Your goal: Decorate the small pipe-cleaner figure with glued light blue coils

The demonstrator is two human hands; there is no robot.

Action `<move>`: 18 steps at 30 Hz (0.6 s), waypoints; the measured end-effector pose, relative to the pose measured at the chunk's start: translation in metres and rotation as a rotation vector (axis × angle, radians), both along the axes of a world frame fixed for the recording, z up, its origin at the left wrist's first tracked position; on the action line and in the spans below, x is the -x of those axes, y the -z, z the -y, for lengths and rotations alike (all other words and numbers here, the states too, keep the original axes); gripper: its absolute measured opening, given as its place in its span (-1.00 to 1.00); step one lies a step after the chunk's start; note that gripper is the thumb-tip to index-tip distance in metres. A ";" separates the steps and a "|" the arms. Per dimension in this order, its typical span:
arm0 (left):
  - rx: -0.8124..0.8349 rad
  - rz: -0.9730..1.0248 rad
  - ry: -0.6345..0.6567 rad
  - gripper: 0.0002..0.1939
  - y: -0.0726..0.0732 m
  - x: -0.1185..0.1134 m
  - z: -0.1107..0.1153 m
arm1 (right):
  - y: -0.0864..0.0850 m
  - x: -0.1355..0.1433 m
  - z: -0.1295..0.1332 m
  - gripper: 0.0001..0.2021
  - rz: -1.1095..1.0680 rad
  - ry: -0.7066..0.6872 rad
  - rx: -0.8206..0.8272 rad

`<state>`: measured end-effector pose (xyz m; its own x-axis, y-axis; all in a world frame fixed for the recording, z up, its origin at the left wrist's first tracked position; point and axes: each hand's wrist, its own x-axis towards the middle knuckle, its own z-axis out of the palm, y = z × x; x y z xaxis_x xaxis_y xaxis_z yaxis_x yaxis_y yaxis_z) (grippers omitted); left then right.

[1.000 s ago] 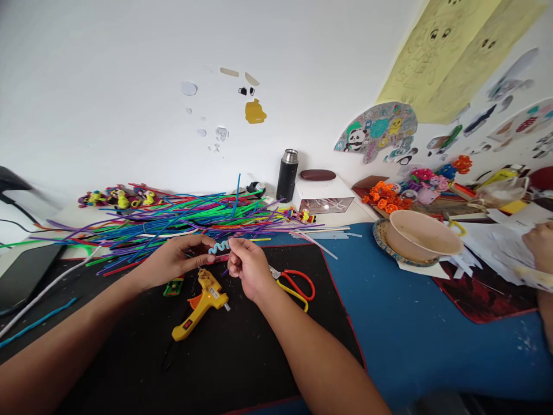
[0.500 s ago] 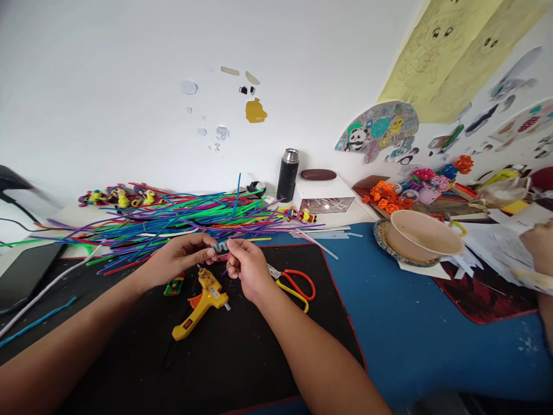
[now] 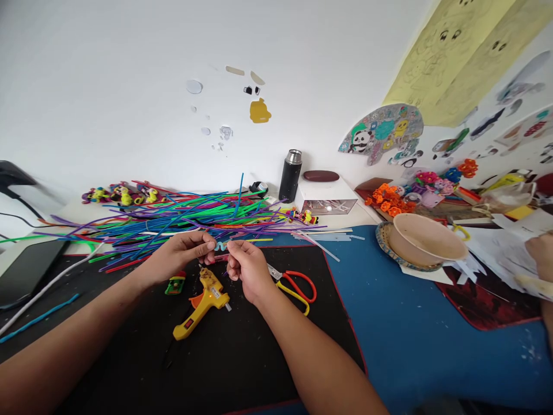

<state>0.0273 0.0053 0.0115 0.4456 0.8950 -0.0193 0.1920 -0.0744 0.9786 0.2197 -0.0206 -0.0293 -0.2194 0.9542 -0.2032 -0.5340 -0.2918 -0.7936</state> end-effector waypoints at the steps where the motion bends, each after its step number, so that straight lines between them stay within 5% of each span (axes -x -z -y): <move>1: 0.000 0.002 -0.003 -0.48 0.000 0.000 0.000 | 0.000 0.000 0.000 -0.54 0.002 0.004 0.001; 18: 0.061 0.002 0.005 -0.47 0.007 0.002 -0.003 | 0.001 0.001 -0.001 -0.52 0.168 -0.044 -0.066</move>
